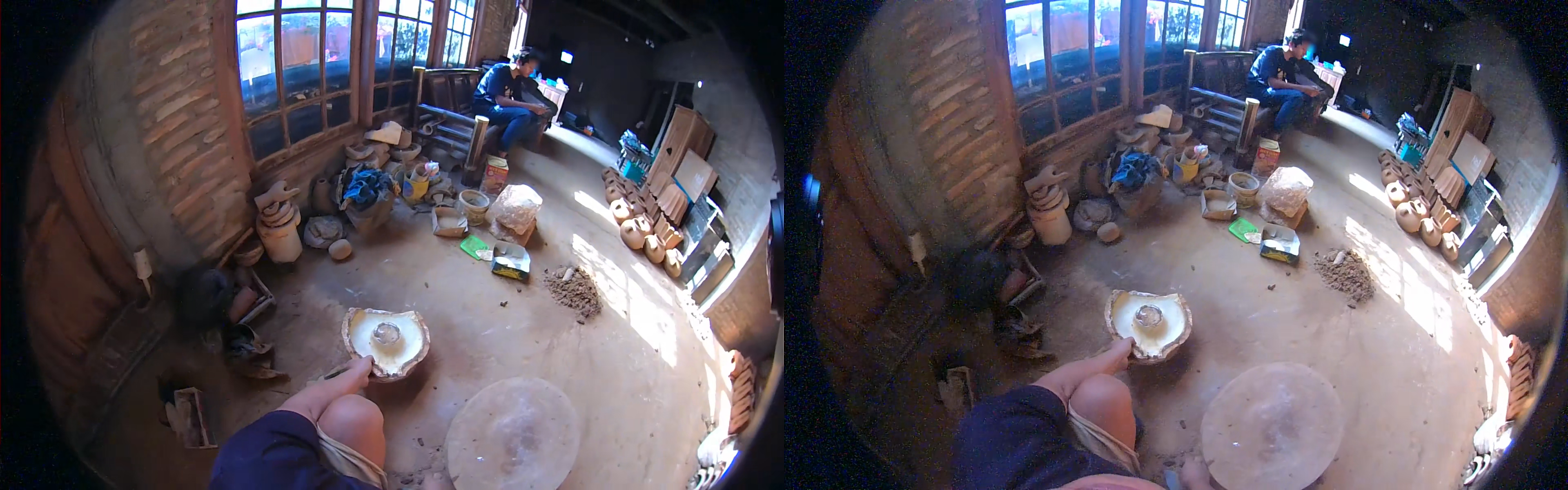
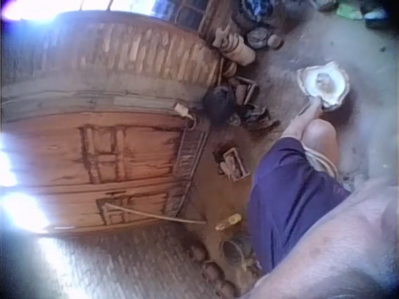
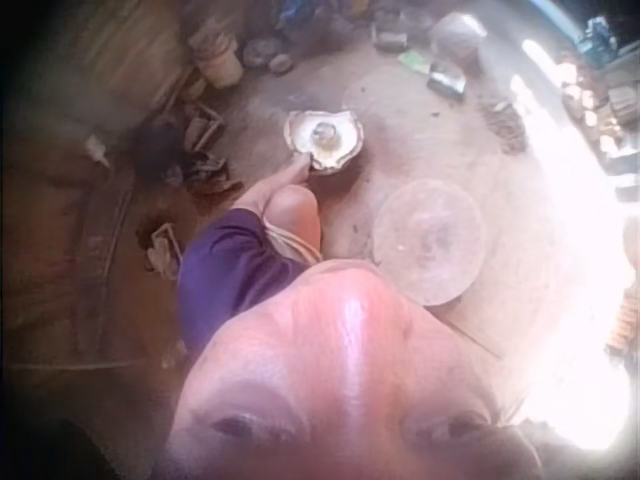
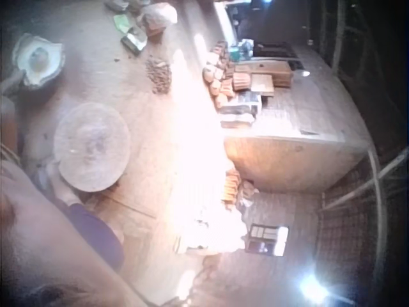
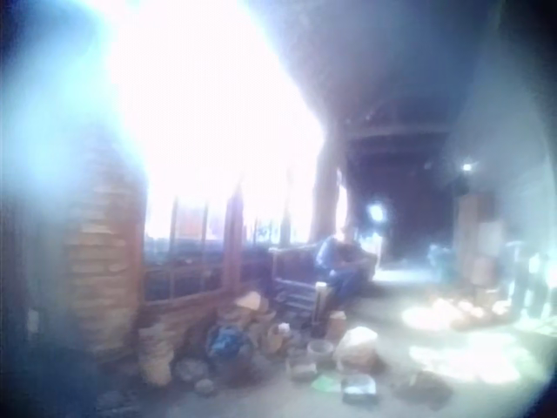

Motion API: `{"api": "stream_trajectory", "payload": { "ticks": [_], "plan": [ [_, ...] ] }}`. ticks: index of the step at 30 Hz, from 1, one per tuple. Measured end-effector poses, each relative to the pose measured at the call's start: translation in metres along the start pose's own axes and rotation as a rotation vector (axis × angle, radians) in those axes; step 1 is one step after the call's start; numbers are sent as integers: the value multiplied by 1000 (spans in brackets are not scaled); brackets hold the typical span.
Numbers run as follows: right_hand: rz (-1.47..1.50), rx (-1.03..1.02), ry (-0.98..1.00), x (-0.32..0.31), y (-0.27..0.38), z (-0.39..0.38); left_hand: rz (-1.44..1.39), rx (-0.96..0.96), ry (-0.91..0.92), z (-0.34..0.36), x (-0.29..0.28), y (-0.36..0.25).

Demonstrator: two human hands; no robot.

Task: The person shapes a ring of clay on a wheel by hand and with a tool, then removes it and cleans the mold.

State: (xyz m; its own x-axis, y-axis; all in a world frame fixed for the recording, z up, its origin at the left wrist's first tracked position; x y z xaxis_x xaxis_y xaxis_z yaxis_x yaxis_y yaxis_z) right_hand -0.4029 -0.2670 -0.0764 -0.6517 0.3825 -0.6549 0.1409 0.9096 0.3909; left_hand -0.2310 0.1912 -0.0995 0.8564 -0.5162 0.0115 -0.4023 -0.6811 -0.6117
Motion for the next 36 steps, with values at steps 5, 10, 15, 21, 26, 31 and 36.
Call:
{"api": "stream_trajectory", "payload": {
  "ticks": [5,10,15,21,26,31,36],
  "plan": [
    [56,7,-68,31,-42,0,19,27,21,-26,30,-4],
    [-271,-219,-33,24,-33,-23,-106,-7,274,-12,8,-16],
    [-814,-215,-129,106,-153,48,-85,-69,345,-102,-15,-32],
    [229,58,-265,-15,-58,-16,187,85,461,-145,-42,-93],
    [238,-123,-235,30,-70,-9,401,230,477,-224,-22,-143],
    [-406,-356,40,46,-53,-52,494,215,529,-296,20,-97],
    [-418,-402,94,72,-69,-60,557,148,640,-364,53,-39]
  ]
}}
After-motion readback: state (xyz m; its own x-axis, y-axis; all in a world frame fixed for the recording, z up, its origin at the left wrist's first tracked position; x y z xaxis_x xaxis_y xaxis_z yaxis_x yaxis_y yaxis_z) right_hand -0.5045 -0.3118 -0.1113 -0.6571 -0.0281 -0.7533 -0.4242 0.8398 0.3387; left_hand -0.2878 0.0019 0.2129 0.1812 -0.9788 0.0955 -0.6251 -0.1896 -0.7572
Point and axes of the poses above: each hand's wrist, its own z-axis towards the middle knuckle, its own x-axis out of the palm, y = z × x, the point moved 5 cm from there along z, towards the middle knuckle, and after that the axes turned 2 degrees about -x, right-handed, at the moved point
